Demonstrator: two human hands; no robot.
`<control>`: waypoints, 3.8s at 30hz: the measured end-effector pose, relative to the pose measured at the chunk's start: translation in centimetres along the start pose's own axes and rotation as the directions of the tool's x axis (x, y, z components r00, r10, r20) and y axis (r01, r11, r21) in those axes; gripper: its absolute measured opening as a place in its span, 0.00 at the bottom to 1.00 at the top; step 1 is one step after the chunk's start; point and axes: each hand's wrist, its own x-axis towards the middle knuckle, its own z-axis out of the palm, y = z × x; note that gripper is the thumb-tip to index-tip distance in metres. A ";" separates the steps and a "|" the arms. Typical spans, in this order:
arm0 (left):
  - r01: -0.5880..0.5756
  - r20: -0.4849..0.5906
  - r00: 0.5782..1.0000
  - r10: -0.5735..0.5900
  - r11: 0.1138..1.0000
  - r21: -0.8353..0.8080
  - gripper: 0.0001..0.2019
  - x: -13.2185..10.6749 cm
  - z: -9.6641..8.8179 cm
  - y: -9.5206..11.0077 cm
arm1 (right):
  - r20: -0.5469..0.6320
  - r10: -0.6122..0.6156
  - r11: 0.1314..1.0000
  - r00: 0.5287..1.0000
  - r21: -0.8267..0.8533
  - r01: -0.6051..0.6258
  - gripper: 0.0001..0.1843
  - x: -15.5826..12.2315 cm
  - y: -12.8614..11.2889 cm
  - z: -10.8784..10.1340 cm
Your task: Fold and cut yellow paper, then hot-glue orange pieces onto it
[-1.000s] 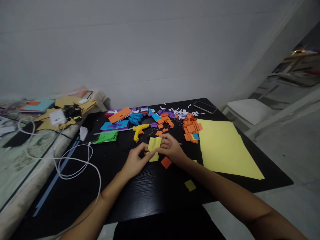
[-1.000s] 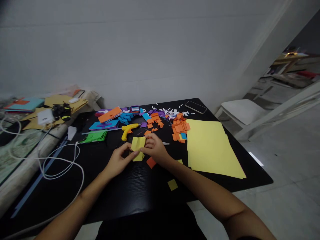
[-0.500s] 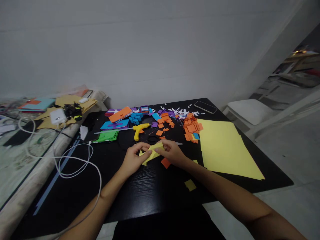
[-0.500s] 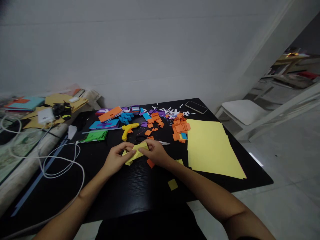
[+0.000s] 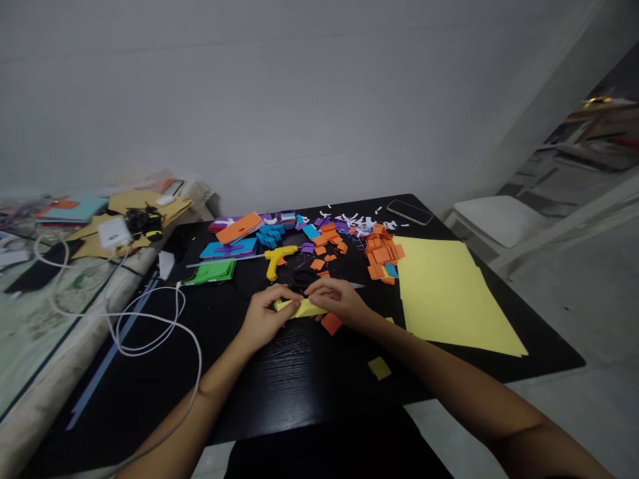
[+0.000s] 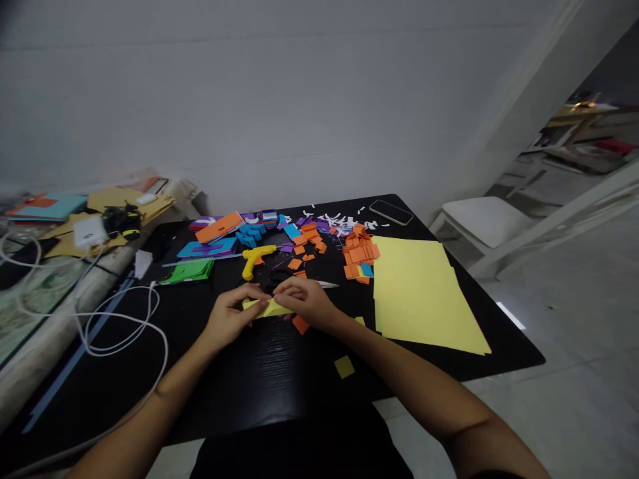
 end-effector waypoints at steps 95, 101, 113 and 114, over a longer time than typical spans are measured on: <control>0.025 0.121 0.992 -0.018 0.998 -0.056 0.09 -0.2 -0.1 0.4 | -0.164 -0.168 0.986 0.972 -0.046 0.163 0.14 0.4 0.9 0.4; 0.039 0.014 0.999 -0.038 0.995 -0.096 0.09 -0.6 0.3 0.5 | -0.194 -0.272 0.961 0.942 -0.107 0.256 0.16 0.0 1.2 0.9; -0.012 -0.024 1.000 0.013 0.999 0.042 0.08 -0.5 0.3 0.7 | -0.109 -0.332 0.924 0.937 -0.238 0.299 0.14 -0.2 1.2 0.7; -0.013 -0.025 1.000 0.014 0.999 0.043 0.08 -0.4 0.4 0.6 | -0.109 -0.333 0.920 0.937 -0.255 0.297 0.14 -0.2 1.1 0.7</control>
